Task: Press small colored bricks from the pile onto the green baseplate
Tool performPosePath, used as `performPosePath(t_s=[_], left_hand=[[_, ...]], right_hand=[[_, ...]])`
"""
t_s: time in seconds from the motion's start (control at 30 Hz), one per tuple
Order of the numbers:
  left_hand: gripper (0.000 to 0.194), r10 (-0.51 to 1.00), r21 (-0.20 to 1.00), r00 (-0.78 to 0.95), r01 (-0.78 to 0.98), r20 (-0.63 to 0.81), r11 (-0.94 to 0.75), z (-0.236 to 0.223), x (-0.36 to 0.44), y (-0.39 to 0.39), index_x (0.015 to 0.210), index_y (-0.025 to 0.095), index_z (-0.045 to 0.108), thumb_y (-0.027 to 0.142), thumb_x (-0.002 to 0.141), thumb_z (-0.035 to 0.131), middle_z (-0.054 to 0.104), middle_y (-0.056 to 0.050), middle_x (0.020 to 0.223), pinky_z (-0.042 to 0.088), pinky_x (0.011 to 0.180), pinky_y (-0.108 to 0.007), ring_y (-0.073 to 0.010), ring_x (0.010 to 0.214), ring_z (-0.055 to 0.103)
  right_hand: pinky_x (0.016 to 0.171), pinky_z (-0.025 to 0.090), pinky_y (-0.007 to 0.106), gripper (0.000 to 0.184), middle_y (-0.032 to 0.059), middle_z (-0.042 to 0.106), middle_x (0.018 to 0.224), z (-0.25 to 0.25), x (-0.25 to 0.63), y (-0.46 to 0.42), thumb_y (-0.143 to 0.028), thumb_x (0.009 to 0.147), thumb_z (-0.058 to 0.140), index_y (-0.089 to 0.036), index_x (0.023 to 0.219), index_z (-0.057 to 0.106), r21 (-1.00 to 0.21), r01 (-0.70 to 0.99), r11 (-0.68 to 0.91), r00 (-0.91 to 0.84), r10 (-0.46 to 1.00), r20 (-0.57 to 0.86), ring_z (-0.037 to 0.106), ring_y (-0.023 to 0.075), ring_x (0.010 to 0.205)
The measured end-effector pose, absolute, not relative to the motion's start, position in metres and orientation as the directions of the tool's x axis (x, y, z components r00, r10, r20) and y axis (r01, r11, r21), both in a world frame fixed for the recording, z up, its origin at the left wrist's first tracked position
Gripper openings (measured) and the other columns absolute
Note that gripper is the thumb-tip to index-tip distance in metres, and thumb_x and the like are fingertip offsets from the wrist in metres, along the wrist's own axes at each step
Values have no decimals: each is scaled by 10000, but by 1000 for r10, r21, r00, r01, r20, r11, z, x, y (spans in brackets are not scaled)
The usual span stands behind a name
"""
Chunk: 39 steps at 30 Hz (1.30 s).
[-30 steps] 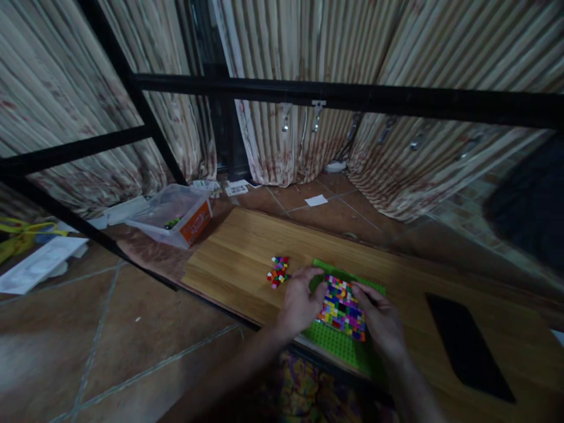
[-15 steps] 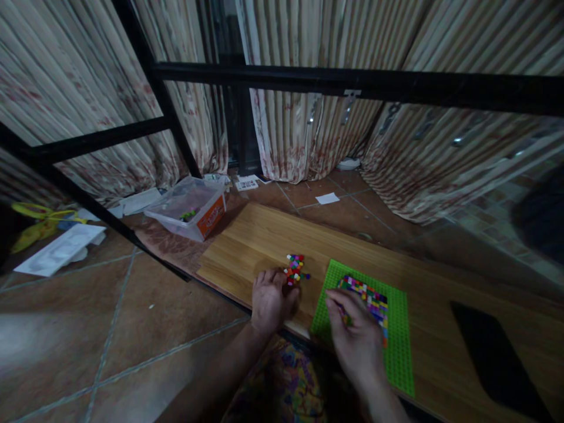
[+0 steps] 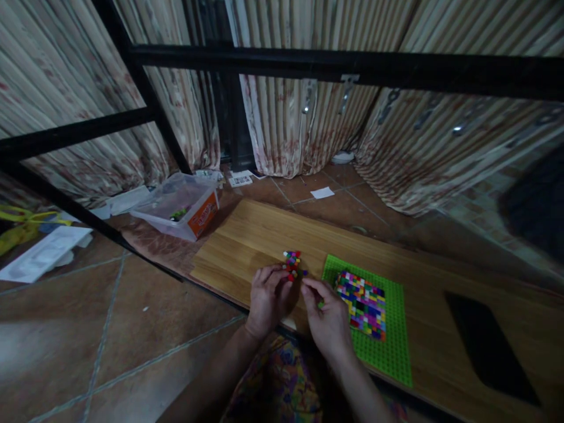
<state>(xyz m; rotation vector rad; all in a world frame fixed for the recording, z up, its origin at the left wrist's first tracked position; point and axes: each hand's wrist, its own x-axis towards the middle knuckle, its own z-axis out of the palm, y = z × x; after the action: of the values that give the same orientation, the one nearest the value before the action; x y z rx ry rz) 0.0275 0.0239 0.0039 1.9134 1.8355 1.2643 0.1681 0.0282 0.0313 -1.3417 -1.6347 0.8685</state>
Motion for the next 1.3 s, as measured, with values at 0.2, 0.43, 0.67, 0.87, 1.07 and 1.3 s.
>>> performPosePath(t_s=[0.2, 0.43, 0.67, 0.87, 1.07, 1.3], left_hand=[[170, 872, 701, -120, 650, 475, -293, 18, 37, 17, 1014, 238, 647, 260, 854, 594, 621, -61, 1046, 475, 899, -354, -201, 1028, 563], [113, 856, 703, -90, 617, 509, -353, 30, 65, 12, 949, 225, 639, 231, 840, 609, 642, -48, 957, 485, 851, -323, -190, 968, 583], [151, 901, 720, 14, 596, 433, -356, 34, 91, 19, 976, 230, 626, 240, 827, 601, 650, -56, 1034, 434, 948, -376, -214, 1030, 578], [196, 925, 780, 31, 526, 380, -338, 36, 99, 48, 1043, 221, 605, 213, 854, 552, 631, -52, 1089, 438, 954, -366, -204, 1079, 558], [249, 983, 914, 50, 361, 179, -185, 28, 115, 82, 1095, 214, 614, 237, 856, 547, 660, -54, 1098, 452, 959, -360, -203, 1052, 601], [219, 985, 990, 173, 129, 26, -48, 17, 136, 101, 1025, 182, 646, 194, 844, 524, 693, -56, 1049, 478, 921, -326, -184, 990, 633]], right_hand=[[713, 531, 301, 238, 35, 717, 860, 35, 165, 29, -393, 821, 587, -221, 952, 688, -987, 159, 36, -32, 999, 31, 661, 185, 786], [710, 524, 302, 194, 24, 715, 840, 43, 185, 18, -370, 792, 620, -232, 902, 702, -998, 66, 14, 35, 999, 16, 659, 183, 786], [752, 497, 316, 177, 39, 698, 898, 43, 250, 17, -373, 783, 637, -240, 856, 728, -965, 258, 53, 232, 966, 115, 631, 194, 864], [799, 465, 363, 202, 49, 665, 942, 34, 295, 45, -413, 761, 640, -250, 821, 741, -874, 484, 49, 230, 956, 181, 604, 219, 906], [917, 419, 401, 192, 60, 607, 1032, 22, 293, 60, -417, 747, 656, -266, 819, 751, -871, 486, 69, 179, 968, 177, 568, 231, 1007], [914, 419, 396, 174, 49, 643, 1027, 16, 291, 65, -385, 680, 708, -241, 774, 736, -939, 345, -7, 244, 966, 82, 587, 233, 1001]])
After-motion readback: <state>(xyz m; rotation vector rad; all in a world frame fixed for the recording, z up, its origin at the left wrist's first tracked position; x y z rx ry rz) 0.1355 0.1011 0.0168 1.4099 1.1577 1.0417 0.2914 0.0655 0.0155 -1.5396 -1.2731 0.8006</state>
